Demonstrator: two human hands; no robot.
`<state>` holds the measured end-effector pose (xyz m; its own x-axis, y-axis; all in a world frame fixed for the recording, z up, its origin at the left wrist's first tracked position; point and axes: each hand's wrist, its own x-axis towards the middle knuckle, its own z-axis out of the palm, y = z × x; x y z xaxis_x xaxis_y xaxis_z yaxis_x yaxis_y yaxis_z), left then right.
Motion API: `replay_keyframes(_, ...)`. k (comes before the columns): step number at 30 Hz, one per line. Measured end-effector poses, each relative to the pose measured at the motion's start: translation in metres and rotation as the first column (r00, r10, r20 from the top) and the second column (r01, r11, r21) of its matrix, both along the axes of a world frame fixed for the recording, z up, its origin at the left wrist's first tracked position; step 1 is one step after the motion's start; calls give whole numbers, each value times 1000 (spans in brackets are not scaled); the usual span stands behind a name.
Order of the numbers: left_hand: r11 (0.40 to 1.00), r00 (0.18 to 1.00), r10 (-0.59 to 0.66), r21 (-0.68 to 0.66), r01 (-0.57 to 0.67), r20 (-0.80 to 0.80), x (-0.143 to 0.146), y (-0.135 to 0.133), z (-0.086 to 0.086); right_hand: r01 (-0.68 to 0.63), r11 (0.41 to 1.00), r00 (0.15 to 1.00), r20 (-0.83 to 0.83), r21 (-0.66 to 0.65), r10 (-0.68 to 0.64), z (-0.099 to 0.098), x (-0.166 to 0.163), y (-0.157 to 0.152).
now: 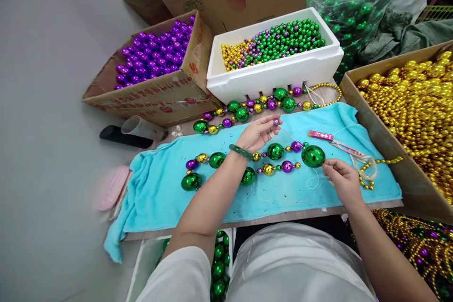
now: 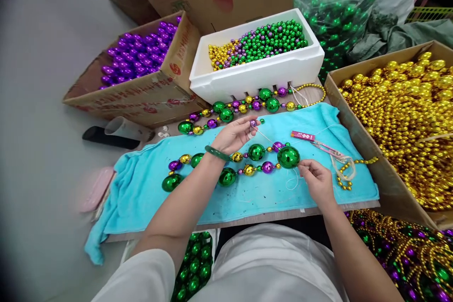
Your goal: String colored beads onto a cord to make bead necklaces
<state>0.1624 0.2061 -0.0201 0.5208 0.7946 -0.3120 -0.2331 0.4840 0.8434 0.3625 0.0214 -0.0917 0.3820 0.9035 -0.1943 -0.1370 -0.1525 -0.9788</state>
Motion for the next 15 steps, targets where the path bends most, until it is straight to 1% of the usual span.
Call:
replay_keyframes(2, 999, 997, 4, -40, -1, 80, -3, -6, 8, -3, 1000, 1000, 9, 4, 3, -1, -1, 1)
replay_keyframes(4, 999, 995, -1, -52, 7, 101, -5, -9, 12, -5, 1000, 1000, 17, 1, 5, -1, -1, 3)
replay_keyframes(9, 998, 992, -32, -45, 38, 124, -9, -9, 11, -5, 1000, 1000, 16, -7, 5, 2, -3, 5)
replay_keyframes(15, 998, 987, -31, -52, 39, 157, -10, -9, 10, -4, 1000, 1000, 28, 0, 4, 8, -5, 4)
